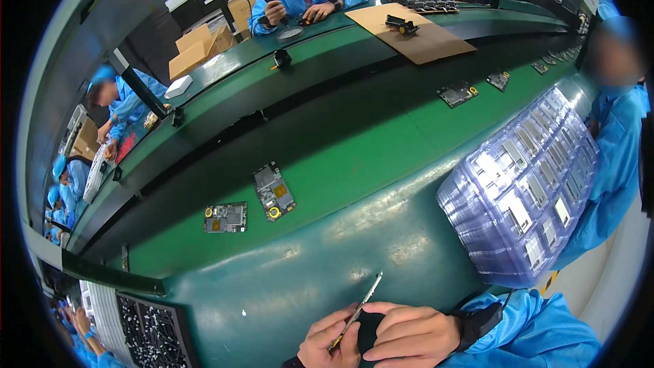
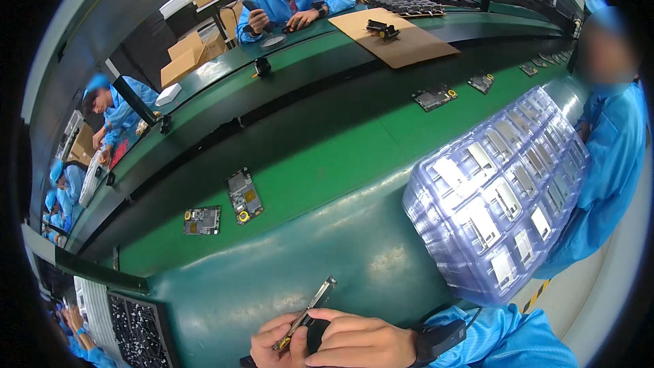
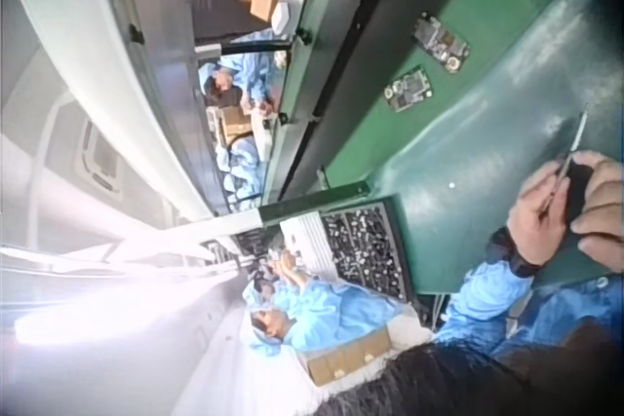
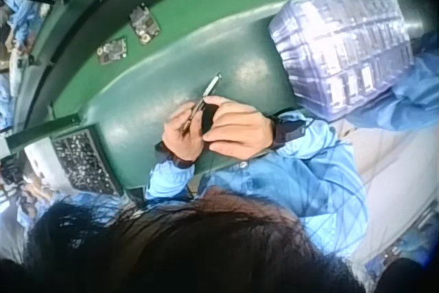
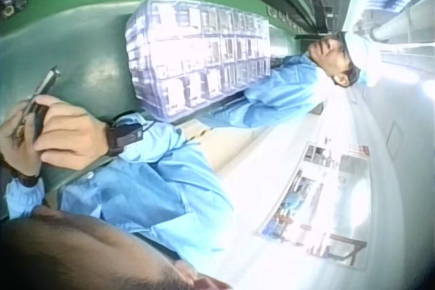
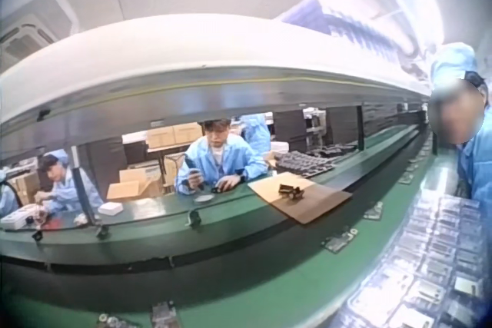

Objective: Assembling small electronic components and boards on a factory production line.

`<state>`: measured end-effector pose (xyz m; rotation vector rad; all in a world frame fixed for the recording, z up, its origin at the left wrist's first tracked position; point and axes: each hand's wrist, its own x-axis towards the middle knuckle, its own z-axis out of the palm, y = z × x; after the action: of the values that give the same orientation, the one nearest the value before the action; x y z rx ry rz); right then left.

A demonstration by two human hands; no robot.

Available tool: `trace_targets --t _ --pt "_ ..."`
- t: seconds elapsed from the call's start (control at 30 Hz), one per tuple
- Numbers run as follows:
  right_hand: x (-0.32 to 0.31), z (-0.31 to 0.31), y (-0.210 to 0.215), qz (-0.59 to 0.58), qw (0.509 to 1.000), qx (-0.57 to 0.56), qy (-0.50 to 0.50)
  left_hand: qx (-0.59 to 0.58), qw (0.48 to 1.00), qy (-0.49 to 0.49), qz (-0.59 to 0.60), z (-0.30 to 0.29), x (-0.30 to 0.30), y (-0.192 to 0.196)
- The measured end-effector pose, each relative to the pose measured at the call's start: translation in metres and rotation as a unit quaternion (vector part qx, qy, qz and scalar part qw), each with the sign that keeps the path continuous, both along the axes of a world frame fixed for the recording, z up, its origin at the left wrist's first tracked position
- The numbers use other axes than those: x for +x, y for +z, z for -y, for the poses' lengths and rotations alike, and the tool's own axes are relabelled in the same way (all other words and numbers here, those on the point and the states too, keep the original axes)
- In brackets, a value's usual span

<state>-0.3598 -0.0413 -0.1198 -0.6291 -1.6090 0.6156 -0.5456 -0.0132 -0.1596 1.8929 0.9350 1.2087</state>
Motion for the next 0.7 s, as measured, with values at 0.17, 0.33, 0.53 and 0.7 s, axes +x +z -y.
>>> trace_targets --t 0.17,0.33,0.53,0.7 --pt "0.000 -0.001 0.002 0.011 1.000 0.005 -0.002 0.042 0.999 -0.001 -0.027 -0.002 0.002 0.004" --pt "0.001 0.000 0.003 0.005 1.000 -0.013 0.005 -0.005 0.998 0.006 -0.064 -0.003 0.001 0.012" --pt "0.008 -0.002 0.003 0.009 0.999 -0.033 0.001 -0.008 0.998 0.028 -0.061 -0.005 0.002 0.012" --pt "0.007 -0.001 0.001 -0.043 0.995 -0.082 0.029 0.019 1.000 -0.001 -0.022 -0.006 0.002 0.008"
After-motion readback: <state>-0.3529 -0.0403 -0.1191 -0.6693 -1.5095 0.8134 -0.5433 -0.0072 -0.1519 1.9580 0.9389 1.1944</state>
